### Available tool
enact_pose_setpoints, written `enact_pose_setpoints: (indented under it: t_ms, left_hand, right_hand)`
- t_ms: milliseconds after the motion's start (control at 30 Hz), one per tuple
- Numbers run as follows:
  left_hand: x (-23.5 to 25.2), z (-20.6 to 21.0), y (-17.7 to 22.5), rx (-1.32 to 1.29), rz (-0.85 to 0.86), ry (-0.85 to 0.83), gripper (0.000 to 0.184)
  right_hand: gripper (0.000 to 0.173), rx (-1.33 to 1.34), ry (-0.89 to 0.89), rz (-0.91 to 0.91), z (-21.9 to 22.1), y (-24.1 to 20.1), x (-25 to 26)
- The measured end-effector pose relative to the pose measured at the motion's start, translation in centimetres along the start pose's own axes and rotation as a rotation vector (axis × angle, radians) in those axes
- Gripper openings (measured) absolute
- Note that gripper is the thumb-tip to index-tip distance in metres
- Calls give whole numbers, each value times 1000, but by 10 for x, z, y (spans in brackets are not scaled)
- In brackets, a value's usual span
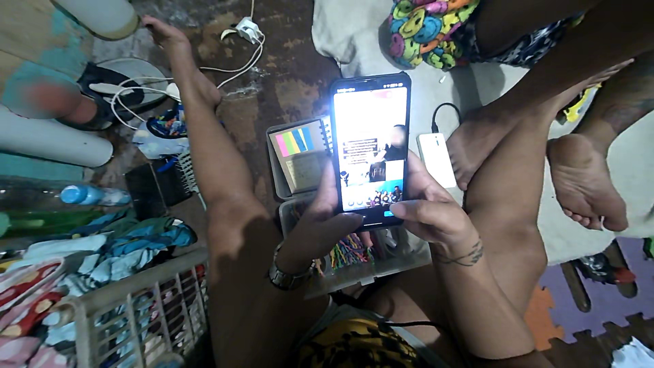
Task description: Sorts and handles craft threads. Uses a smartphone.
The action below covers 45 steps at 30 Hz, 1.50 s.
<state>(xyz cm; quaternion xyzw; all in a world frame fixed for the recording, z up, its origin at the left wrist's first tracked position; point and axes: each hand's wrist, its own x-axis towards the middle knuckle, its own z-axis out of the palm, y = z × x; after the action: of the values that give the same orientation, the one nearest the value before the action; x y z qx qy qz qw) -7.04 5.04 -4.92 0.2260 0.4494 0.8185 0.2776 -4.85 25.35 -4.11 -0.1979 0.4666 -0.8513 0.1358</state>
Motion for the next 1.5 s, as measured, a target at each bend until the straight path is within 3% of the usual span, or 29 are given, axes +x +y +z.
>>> enact_pose_setpoints:
  t_ms: [400,567,733,933,1500]
  left_hand:
    - [-1,-5,-6,19,-50,19,68]
    - [-1,2,2,27,-15,26,77]
    - [-1,16,22,101,-102,121,64]
    - [0,0,2,12,-23,33,79]
    - [1,1,1,39,-26,28,76]
  right_hand:
    - [66,2,10,5,0,0,0]
    - [67,8,5,3,0,0,0]
    - [68,9,8,0,1,1,0]
    - [66,14,4,5,0,1,0]
    - [64,4,15,-10,-1,0,0]
